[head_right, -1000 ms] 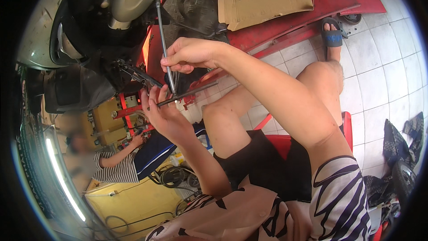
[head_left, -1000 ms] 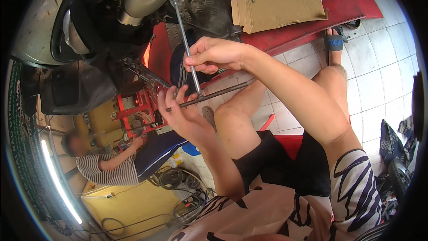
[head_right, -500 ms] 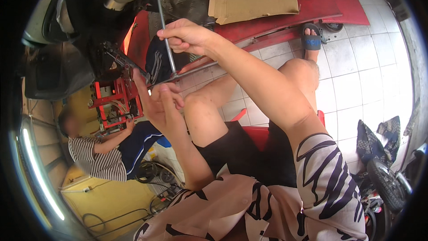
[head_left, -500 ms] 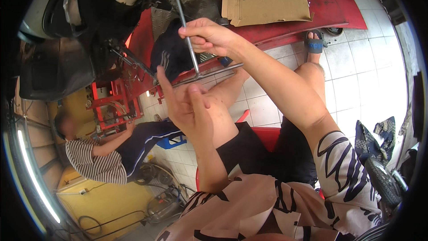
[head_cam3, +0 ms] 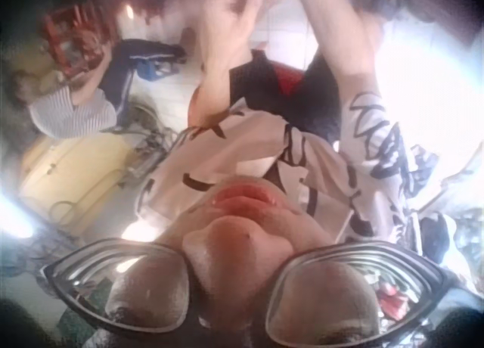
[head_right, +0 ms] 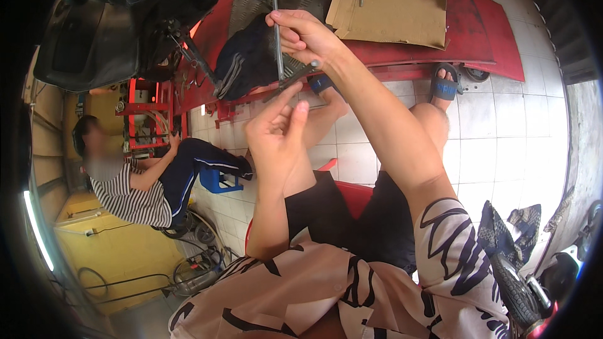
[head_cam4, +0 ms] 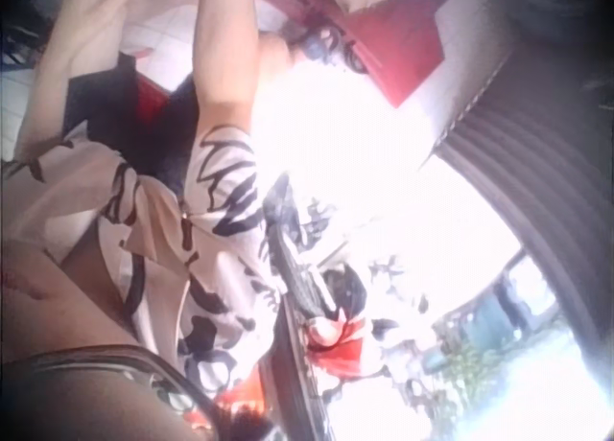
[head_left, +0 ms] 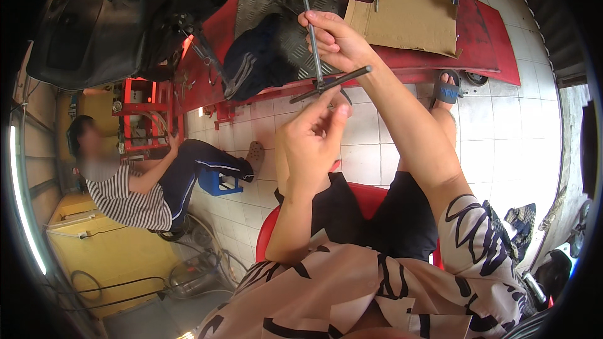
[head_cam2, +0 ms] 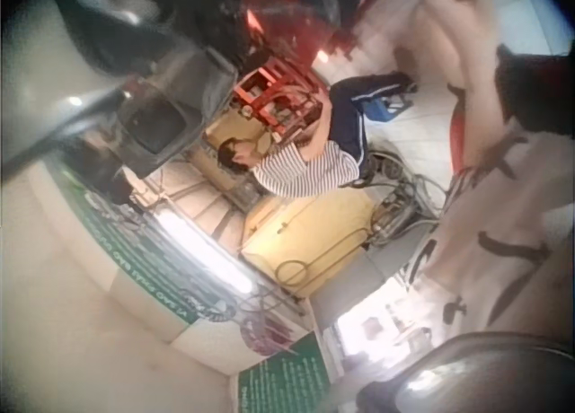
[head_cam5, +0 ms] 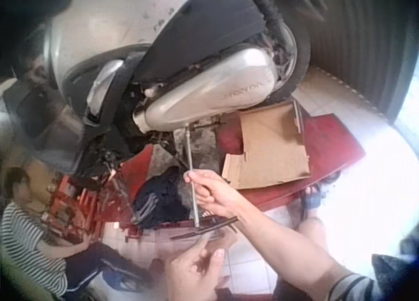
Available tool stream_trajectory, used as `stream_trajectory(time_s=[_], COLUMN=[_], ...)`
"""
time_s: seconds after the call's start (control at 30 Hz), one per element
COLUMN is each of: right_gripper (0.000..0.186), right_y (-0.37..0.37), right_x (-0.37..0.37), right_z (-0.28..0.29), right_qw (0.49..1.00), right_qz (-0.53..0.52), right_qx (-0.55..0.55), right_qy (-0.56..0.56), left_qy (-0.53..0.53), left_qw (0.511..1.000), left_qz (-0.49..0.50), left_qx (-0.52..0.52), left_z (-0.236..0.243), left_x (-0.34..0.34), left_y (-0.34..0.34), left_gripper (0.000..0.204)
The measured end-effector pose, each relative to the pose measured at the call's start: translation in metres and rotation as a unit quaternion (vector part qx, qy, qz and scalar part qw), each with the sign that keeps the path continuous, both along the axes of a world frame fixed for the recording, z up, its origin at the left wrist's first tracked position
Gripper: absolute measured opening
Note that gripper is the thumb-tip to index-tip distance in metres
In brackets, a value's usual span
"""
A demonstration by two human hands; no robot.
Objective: The person uses a T-handle wrench to loosen and remove several bolts from the underside of a motorcycle. They place the removed bolts on a piece of cardboard on the floor and continue working on the motorcycle's undercarriage.
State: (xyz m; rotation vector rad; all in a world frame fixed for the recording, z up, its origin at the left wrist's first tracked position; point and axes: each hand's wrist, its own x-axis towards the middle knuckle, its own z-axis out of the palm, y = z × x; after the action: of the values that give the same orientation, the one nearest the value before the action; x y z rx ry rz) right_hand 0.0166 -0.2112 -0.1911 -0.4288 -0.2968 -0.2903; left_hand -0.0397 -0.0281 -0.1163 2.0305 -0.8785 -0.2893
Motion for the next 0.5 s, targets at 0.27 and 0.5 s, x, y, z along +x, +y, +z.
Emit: stream_trajectory(time_s=[0.27,0.5], right_gripper=[0.026,0.029], right_y=[0.02,0.016], right_x=[0.003,0.005], right_z=[0.003,0.006], right_qw=[0.965,0.978], right_qz=[0.233,0.154], right_qx=[-0.086,-0.114], right_qy=[-0.083,-0.088], left_qy=[-0.155,0.161], left_qw=[0.98,0.949], left_qz=[0.098,0.209], left_qx=[-0.081,-0.171], left_z=[0.001,-0.02], left_x=[0.043,0.054], left_y=[0.003,0.001], left_gripper=[0.035,0.059])
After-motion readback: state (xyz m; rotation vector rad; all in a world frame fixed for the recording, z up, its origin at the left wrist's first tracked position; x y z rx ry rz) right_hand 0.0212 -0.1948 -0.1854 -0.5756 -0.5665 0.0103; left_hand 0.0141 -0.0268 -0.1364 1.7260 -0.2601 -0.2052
